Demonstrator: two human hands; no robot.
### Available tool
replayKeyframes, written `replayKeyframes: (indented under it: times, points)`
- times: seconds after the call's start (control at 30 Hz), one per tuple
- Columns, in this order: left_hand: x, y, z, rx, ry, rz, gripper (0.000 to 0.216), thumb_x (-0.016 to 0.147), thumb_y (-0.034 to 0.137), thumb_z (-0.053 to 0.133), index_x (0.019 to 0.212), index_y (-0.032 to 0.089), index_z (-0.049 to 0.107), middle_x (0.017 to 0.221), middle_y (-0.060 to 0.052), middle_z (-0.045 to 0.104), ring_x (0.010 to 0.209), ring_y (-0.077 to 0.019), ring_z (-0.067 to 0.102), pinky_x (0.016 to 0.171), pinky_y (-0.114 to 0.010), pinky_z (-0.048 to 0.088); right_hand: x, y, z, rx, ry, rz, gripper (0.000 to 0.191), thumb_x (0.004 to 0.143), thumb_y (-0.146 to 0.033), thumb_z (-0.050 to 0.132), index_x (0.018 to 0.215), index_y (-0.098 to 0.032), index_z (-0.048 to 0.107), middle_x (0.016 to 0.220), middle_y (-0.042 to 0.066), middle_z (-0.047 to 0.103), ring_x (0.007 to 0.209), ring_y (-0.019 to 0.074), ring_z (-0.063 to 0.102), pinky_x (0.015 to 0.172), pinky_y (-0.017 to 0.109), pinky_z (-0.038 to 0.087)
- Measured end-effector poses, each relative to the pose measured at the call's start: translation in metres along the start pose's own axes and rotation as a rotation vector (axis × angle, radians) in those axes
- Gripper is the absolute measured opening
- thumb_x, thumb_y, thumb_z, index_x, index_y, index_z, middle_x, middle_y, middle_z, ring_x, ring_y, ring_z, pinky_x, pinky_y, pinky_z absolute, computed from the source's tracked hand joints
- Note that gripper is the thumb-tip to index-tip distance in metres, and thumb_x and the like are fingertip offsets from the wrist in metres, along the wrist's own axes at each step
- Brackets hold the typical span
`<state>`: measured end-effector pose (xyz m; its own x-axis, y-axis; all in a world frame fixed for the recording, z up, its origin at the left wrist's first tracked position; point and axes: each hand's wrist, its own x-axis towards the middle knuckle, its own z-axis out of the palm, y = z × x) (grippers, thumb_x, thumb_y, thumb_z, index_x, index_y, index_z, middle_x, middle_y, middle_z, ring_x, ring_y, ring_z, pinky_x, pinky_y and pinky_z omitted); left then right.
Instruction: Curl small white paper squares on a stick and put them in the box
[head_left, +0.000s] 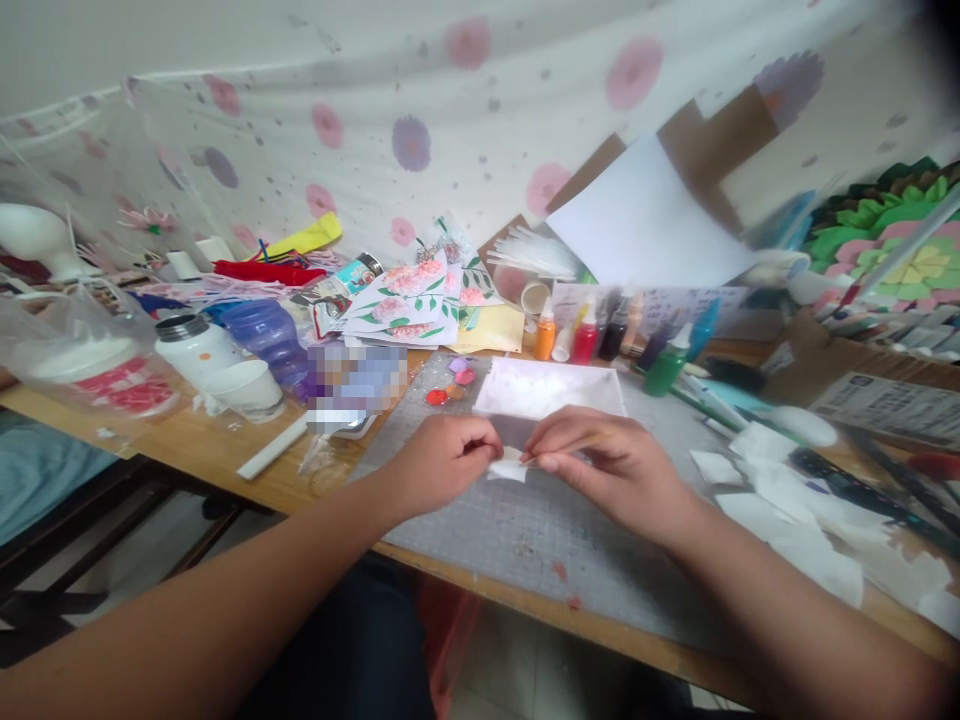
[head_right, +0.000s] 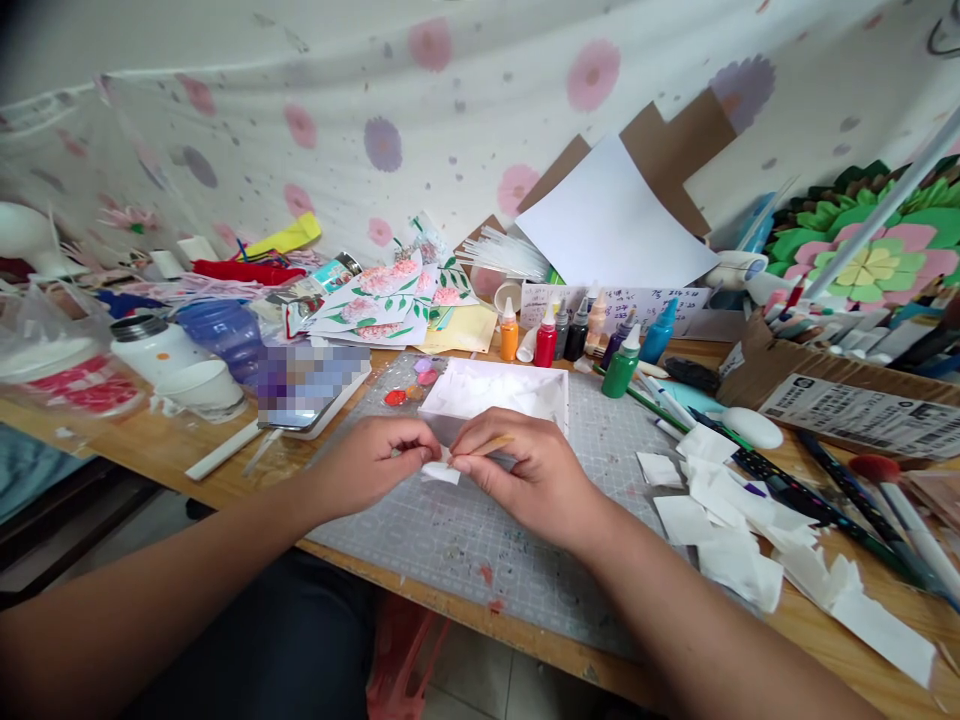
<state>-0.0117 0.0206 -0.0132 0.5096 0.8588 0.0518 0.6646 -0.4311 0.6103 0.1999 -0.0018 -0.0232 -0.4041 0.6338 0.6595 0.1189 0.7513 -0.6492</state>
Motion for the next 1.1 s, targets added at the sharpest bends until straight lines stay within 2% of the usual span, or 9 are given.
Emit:
replayKeyframes:
  times: [0.13, 0.23, 0.3, 0.4, 0.5, 0.73, 0.9, 1.0, 1.1]
  points:
    - [0.001, -0.007, 0.004, 0.149, -0.077, 0.054, 0.019, 0.077, 0.011, 0.052, 0.073, 0.018, 0.069, 0.079, -0.003, 0.069, 0.076, -0.0189, 0.062, 0.07, -0.029, 0.043, 0.0, -0.001, -0.002, 0.185, 0.11, 0.118, 0.011, 0.084, -0.014, 0.066, 0.077, -0.022, 0.071, 0.078, 0.004, 0.074, 0.081, 0.0174, 0.071, 0.071, 0.032, 0.059]
    - [0.0, -0.006, 0.001, 0.134, -0.043, 0.091, 0.016, 0.079, 0.015, 0.054, 0.074, 0.018, 0.069, 0.086, -0.005, 0.069, 0.086, -0.0209, 0.061, 0.078, -0.031, 0.044, 0.001, -0.001, -0.003, 0.193, 0.175, 0.176, 0.011, 0.083, -0.015, 0.068, 0.076, -0.022, 0.073, 0.077, 0.003, 0.075, 0.077, 0.0161, 0.07, 0.069, 0.03, 0.058]
    - [-0.002, -0.001, -0.003, 0.028, 0.022, 0.083, 0.018, 0.084, 0.019, 0.052, 0.08, 0.018, 0.069, 0.088, -0.005, 0.069, 0.087, -0.0207, 0.061, 0.078, -0.032, 0.044, 0.003, -0.002, -0.004, 0.169, 0.188, 0.194, 0.011, 0.083, -0.017, 0.068, 0.076, -0.022, 0.074, 0.075, 0.002, 0.075, 0.074, 0.0153, 0.07, 0.068, 0.029, 0.058]
    - [-0.005, 0.008, -0.007, -0.32, 0.075, 0.029, 0.022, 0.089, 0.031, 0.049, 0.092, 0.018, 0.067, 0.09, -0.004, 0.069, 0.085, -0.0187, 0.061, 0.075, -0.031, 0.045, 0.004, -0.003, -0.003, 0.16, 0.218, 0.198, 0.011, 0.083, -0.02, 0.069, 0.073, -0.023, 0.073, 0.072, 0.002, 0.075, 0.074, 0.0158, 0.07, 0.068, 0.029, 0.058]
    - [-0.005, 0.016, -0.003, -0.611, 0.079, -0.04, 0.021, 0.081, 0.034, 0.062, 0.094, 0.018, 0.061, 0.087, -0.001, 0.066, 0.078, -0.0157, 0.06, 0.069, -0.027, 0.045, 0.004, -0.004, -0.001, 0.137, 0.278, 0.174, 0.01, 0.083, -0.022, 0.069, 0.074, -0.024, 0.074, 0.071, 0.002, 0.075, 0.073, 0.0164, 0.07, 0.067, 0.03, 0.058]
    - [-0.002, 0.017, 0.007, -0.806, 0.082, -0.082, 0.015, 0.079, 0.03, 0.066, 0.078, 0.014, 0.063, 0.07, 0.002, 0.057, 0.064, -0.0104, 0.05, 0.062, -0.024, 0.039, 0.001, -0.003, 0.004, 0.204, 0.362, 0.129, 0.009, 0.082, -0.02, 0.07, 0.077, -0.025, 0.077, 0.076, 0.003, 0.075, 0.077, 0.0176, 0.07, 0.07, 0.031, 0.058]
    - [-0.006, 0.022, 0.007, -0.988, 0.039, -0.084, 0.013, 0.079, 0.026, 0.065, 0.075, 0.015, 0.061, 0.072, 0.0, 0.063, 0.066, -0.0121, 0.059, 0.066, -0.027, 0.046, 0.0, -0.003, 0.005, 0.346, 0.382, 0.108, 0.01, 0.082, -0.02, 0.07, 0.078, -0.026, 0.076, 0.079, 0.002, 0.074, 0.08, 0.0184, 0.07, 0.073, 0.034, 0.058]
    - [-0.007, 0.026, 0.007, -0.958, 0.037, -0.116, 0.013, 0.078, 0.025, 0.065, 0.076, 0.016, 0.057, 0.071, -0.001, 0.067, 0.059, -0.0128, 0.061, 0.061, -0.028, 0.048, 0.0, -0.005, 0.005, 0.349, 0.363, 0.1, 0.01, 0.083, -0.02, 0.07, 0.08, -0.026, 0.076, 0.079, 0.002, 0.075, 0.08, 0.0189, 0.071, 0.074, 0.034, 0.058]
    - [-0.007, 0.026, 0.008, -0.767, 0.081, -0.102, 0.011, 0.077, 0.023, 0.065, 0.075, 0.016, 0.057, 0.063, 0.002, 0.061, 0.056, -0.0108, 0.056, 0.057, -0.024, 0.044, 0.0, -0.008, 0.004, 0.323, 0.332, 0.087, 0.012, 0.083, -0.019, 0.068, 0.082, -0.026, 0.077, 0.081, 0.002, 0.076, 0.082, 0.0178, 0.071, 0.074, 0.032, 0.058]
